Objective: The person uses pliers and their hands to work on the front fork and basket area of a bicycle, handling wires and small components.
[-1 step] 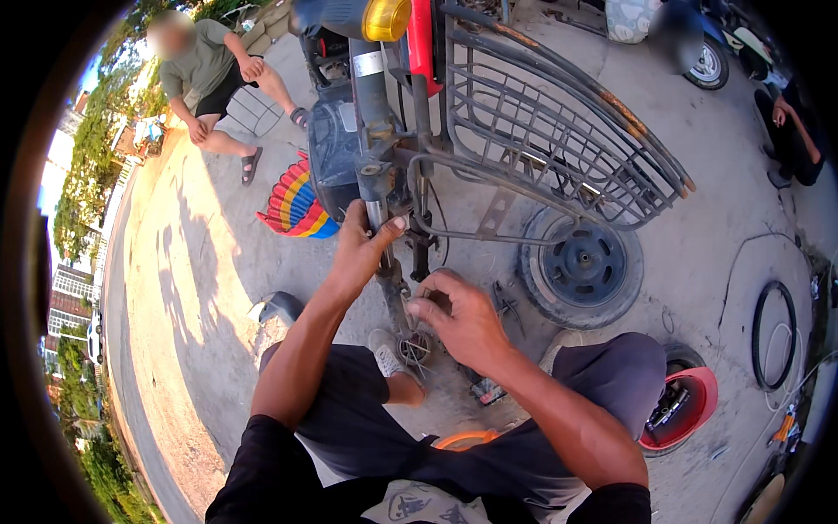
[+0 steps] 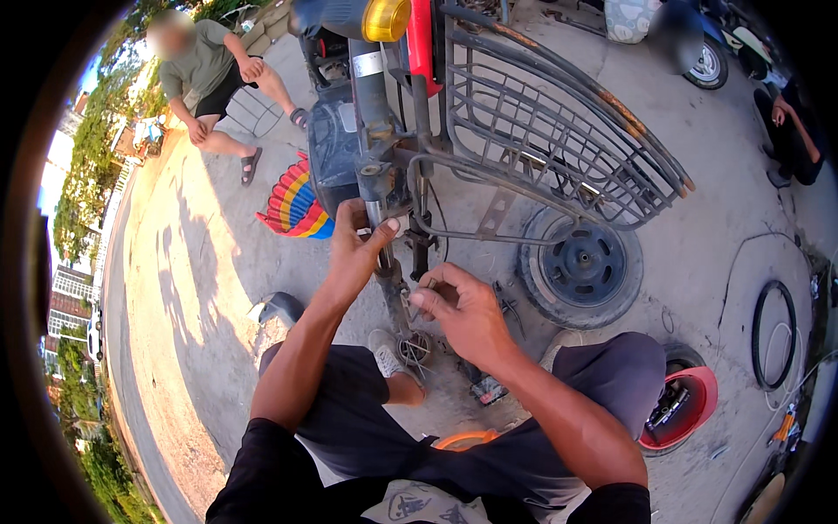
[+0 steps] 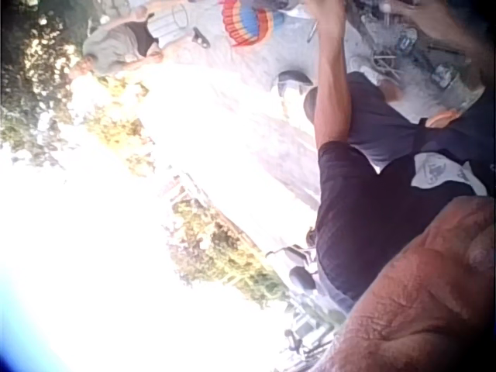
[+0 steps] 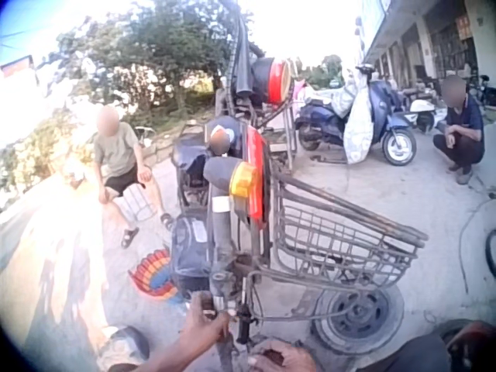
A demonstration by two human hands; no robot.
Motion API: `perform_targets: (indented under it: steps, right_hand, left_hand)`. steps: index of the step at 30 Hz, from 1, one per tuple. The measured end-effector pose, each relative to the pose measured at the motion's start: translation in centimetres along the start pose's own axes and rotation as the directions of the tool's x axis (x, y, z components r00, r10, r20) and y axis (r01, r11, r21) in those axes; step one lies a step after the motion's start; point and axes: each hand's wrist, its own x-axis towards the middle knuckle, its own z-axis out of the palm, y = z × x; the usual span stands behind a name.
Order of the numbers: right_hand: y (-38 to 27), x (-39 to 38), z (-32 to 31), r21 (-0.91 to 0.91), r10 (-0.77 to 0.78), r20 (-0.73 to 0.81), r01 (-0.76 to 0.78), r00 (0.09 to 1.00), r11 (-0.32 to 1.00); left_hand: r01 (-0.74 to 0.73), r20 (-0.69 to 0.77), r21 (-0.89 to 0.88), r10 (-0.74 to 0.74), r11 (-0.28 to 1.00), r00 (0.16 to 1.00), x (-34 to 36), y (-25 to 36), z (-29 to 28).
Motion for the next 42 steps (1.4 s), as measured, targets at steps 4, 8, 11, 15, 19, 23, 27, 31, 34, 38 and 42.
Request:
perform_targets:
  steps: [4,8,11,15,19,23,27,31,34,38,42]
  right_hand:
    - [-0.4,1.0,-1.1,0.372,0.004,-0.144,0.050,0.990,0.927]
    - [0.1,1.7,-1.0,0.586,-0.024,-0.200,0.139,0.980,0.798]
    - [0.1,1.9,-0.8,0.634,0.017,-0.225,0.133,0.974,0.762]
    - [0.3,1.9,0.2,0.677,0.089,-0.162,0.045,0.983,0.734]
    - [1.1,1.9,0.6,0.691,0.171,-0.063,-0.081,0.983,0.719]
    - [1.0,2.1,1.6,0.579,0.159,-0.065,-0.093,0.985,0.810]
    - [0.8,2.4,2.2,0.141,-0.056,-0.104,0.070,0.993,0.988]
    - [0.2,3.1,2.6,0.043,-0.068,-0.035,0.069,0.997,0.997]
    - [-0.3,3.8,2.7,0.056,-0.061,-0.014,0.062,0.998,0.997]
    - [-0.7,4.3,3.5,0.134,-0.047,0.036,0.042,0.998,0.990]
    - [-1.9,4.7,4.0,0.142,-0.060,0.025,0.056,0.998,0.988]
  left_hand:
    - [-0.184,-0.094,0.078,0.191,0.980,0.977,-2.6,2.8,-2.3]
    - [-0.055,0.306,-0.087,0.079,0.995,0.949,-4.2,3.8,-2.4]
    - [0.071,0.410,-0.173,0.006,0.982,0.912,-4.8,4.5,-1.4]
    - [0.195,0.435,-0.266,-0.063,0.944,0.898,-4.7,3.6,-1.6]
    - [0.015,0.302,-0.361,0.102,0.933,0.948,-4.5,3.5,-0.9]
    - [0.070,0.273,-0.485,0.075,0.871,0.959,-4.0,4.0,0.1]
    - [0.200,0.228,-0.420,-0.110,0.886,0.967,-3.2,5.7,0.8]
    - [0.270,0.234,-0.430,-0.182,0.861,0.955,-2.2,6.0,1.0]
    - [0.335,0.206,-0.434,-0.270,0.836,0.941,-2.0,7.0,1.2]
    - [0.272,0.171,-0.400,-0.220,0.875,0.960,-1.5,6.1,0.9]
    - [0.290,0.192,-0.398,-0.230,0.870,0.954,-1.1,6.1,0.2]
